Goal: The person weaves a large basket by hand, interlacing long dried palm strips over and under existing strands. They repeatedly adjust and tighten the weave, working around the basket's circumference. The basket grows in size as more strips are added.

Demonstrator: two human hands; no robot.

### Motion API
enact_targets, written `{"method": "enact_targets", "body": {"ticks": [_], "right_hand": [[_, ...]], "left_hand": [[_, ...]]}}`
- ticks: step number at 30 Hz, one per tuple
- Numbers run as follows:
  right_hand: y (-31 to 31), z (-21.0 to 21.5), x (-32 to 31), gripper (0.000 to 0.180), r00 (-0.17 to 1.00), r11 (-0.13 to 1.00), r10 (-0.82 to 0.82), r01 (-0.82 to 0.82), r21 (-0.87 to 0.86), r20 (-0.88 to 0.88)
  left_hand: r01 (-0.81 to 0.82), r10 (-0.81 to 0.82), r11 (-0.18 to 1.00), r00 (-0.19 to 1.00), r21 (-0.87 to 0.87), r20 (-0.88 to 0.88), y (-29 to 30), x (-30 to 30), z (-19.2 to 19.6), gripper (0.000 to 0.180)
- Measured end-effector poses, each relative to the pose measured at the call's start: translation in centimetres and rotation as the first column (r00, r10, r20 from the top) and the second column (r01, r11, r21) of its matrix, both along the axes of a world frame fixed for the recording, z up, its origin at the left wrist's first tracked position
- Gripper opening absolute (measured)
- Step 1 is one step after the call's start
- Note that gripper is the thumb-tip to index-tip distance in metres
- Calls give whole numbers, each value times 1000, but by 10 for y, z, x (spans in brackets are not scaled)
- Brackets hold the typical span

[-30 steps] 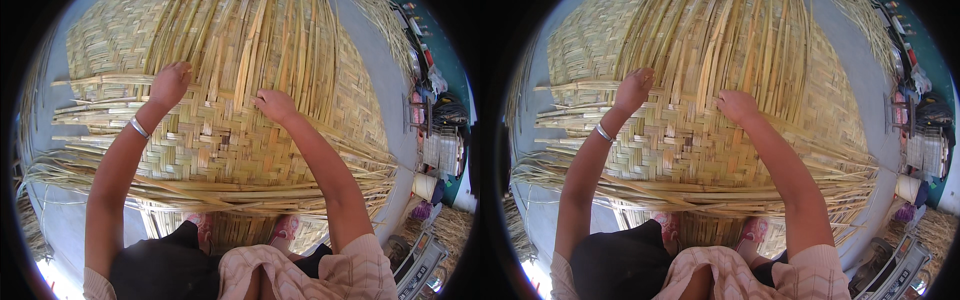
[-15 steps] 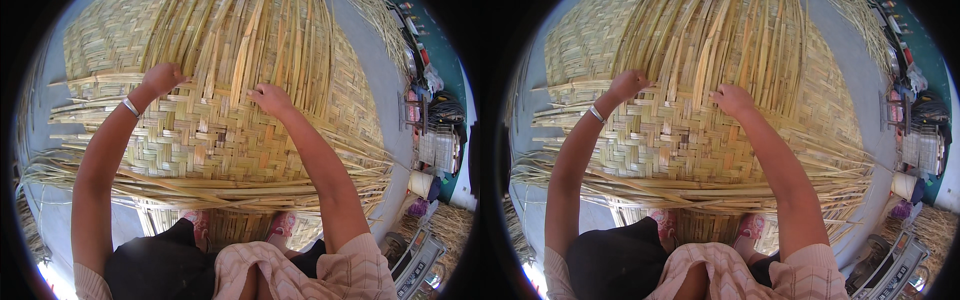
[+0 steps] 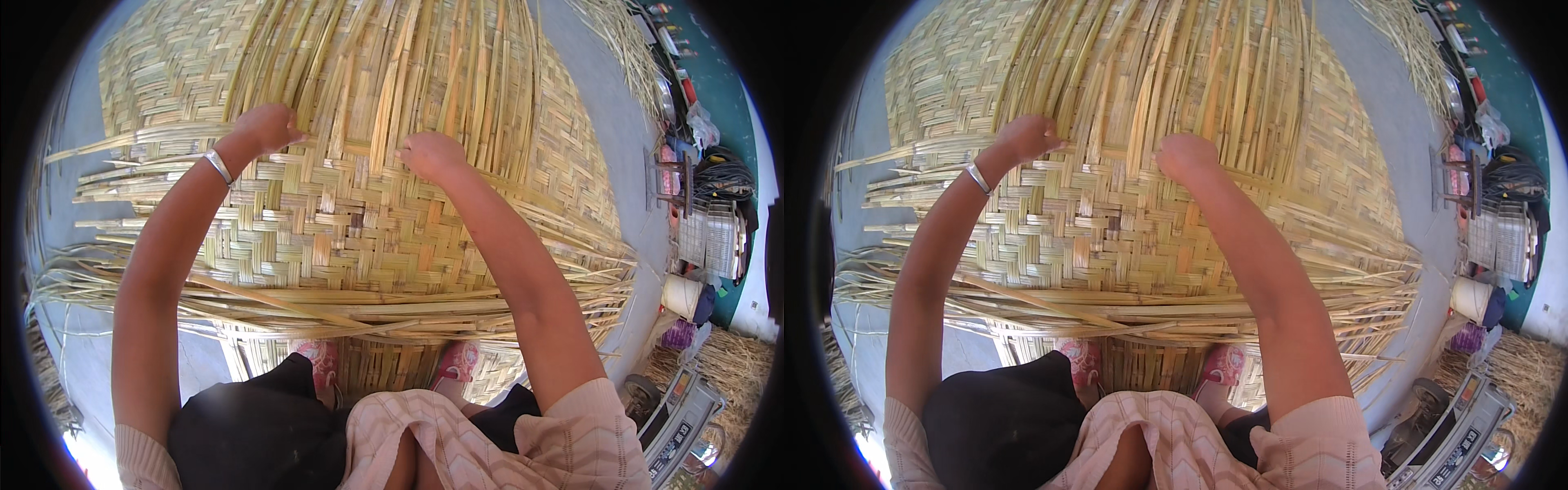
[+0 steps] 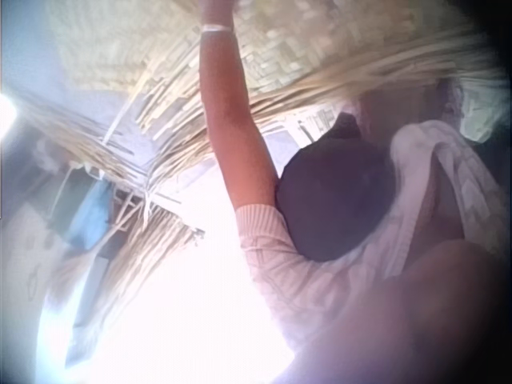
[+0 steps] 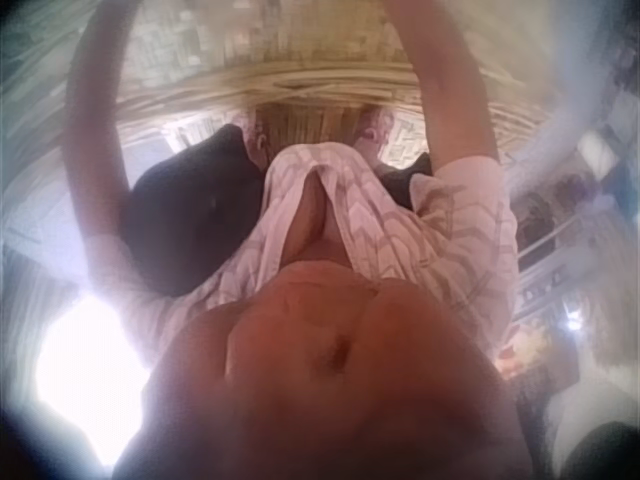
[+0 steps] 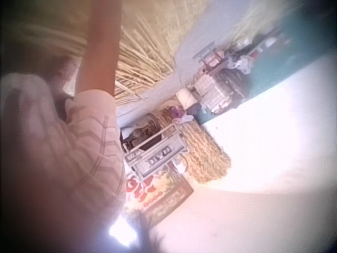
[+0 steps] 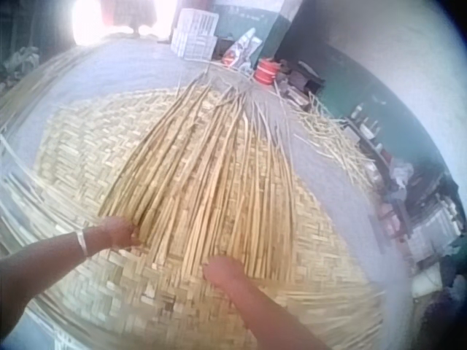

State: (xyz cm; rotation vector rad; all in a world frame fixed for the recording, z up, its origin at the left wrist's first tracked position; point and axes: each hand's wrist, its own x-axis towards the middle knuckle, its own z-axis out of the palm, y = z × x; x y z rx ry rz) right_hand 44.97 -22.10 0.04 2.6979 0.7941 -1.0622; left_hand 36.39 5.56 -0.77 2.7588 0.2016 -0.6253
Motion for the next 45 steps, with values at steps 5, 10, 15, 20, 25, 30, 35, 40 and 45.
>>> {"method": "enact_targets", "body": {"ticks": [5,10,15,20,25,30,35,40,45], "right_hand": [[-4,-7,-11,35,1000,1000,6,-5,-6,1],[-1,-8,-7,39,1000,997,20,-20,-80,-6],[3,18,-15,32,961,980,192,-179,-85,199],[52,24,-43,27,922,905,236,-324,275,307],[122,9,-70,27,984,808,105,-167,565,141],[146,11,-68,27,1000,890,24,-28,456,14],[145,6,-74,22,993,833,-89,34,552,74],[147,-2,-80,20,966,822,-201,78,564,160],[149,-6,-81,22,944,801,-235,54,596,230]], "left_hand": [[49,-41,996,994,72,-100,-6,-10,6,39],[23,-22,999,1000,31,-21,-6,-9,7,39],[24,-18,997,997,-74,73,16,-22,19,34],[10,-14,999,995,45,98,53,-36,43,29],[-90,87,995,994,47,68,87,-55,69,23],[-140,136,989,987,42,87,98,-69,81,19],[-154,150,988,958,-3,244,97,-75,75,17],[-230,445,849,796,-475,410,84,-75,60,19],[-409,553,487,829,-772,-90,66,-61,36,19]]}}
